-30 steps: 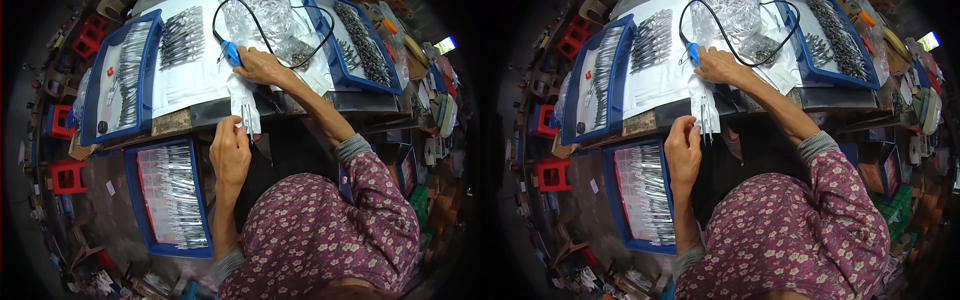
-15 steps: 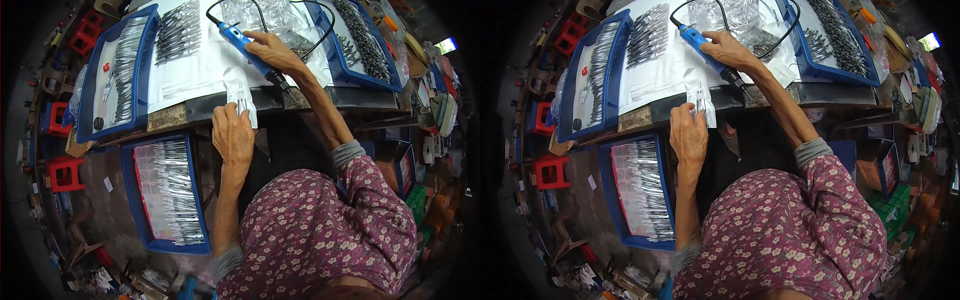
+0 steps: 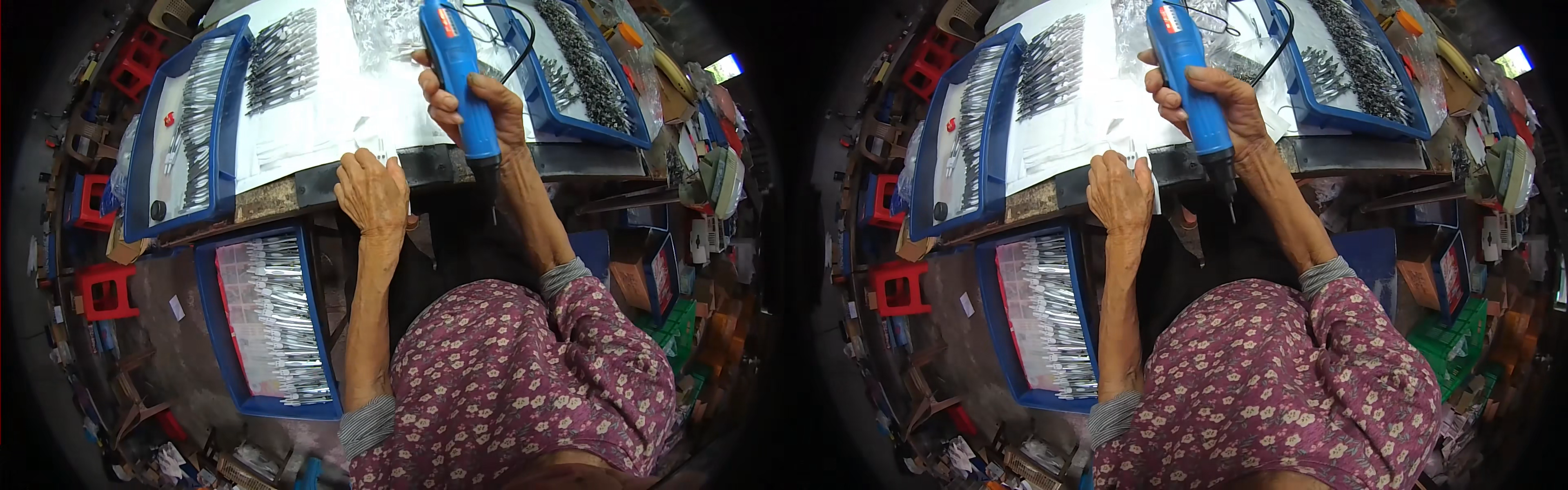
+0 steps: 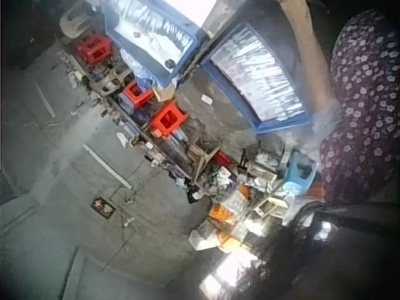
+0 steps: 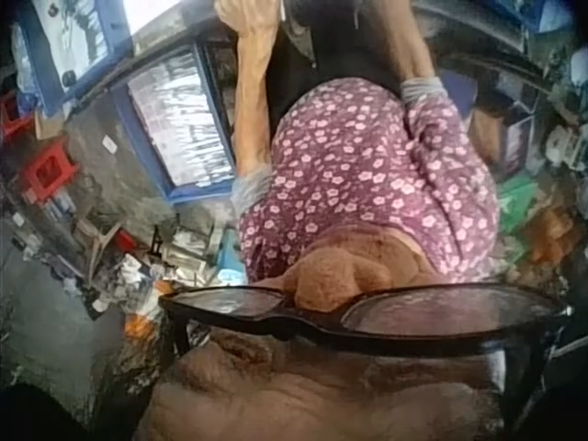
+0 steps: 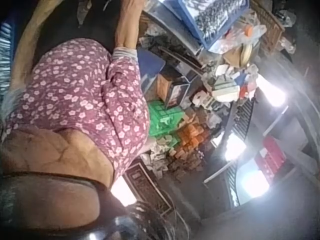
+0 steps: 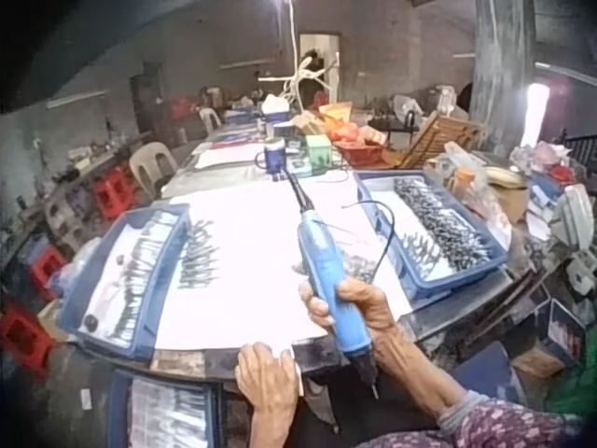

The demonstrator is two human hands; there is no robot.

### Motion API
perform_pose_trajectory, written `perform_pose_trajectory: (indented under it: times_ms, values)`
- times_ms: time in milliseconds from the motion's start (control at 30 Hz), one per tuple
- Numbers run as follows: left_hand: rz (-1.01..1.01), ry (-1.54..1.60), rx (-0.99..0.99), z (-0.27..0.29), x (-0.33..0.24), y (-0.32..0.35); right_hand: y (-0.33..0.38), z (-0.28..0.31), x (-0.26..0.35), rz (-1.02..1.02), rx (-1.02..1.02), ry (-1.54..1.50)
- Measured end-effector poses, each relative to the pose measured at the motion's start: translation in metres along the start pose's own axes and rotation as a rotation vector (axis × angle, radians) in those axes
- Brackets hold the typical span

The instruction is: Using an electric screwdriver to tighten screws on small metal frame components.

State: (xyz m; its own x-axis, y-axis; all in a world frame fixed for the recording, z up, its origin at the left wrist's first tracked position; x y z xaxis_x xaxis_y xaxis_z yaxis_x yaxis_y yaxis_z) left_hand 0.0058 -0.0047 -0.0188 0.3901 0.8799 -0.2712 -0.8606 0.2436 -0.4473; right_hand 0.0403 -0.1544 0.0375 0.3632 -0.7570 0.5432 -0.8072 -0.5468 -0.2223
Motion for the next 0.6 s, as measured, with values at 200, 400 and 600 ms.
perform_pose_trajectory:
  times_ms: [200, 400, 600]
  values:
    - [0.049, 0.127, -0.062, 0.008, -0.001, 0.004, 0.009, -0.003, 0.001, -0.084, 0.018, -0.121]
    - [0.353, 0.868, -0.24, 0.054, 0.007, 0.02, 0.007, -0.018, -0.003, -0.075, -0.025, 0.193]
    - [0.497, 1.393, -0.146, 0.061, 0.013, 0.037, -0.003, -0.044, -0.012, 0.138, -0.236, 0.612]
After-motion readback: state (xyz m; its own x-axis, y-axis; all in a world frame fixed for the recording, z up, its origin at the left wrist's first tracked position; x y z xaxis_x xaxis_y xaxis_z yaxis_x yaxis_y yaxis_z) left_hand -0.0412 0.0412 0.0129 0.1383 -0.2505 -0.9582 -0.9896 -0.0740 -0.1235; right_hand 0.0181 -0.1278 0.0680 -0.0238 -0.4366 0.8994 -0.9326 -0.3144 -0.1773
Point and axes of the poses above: each hand's wrist, its own y-axis away from the middle knuckle, its own z-axis out of the back of the hand, x = y × z, the point moved 1 cm from there along -y, towards the middle knuckle, and after that the axes turned 14 degrees about -z, right-handed, at the moved point
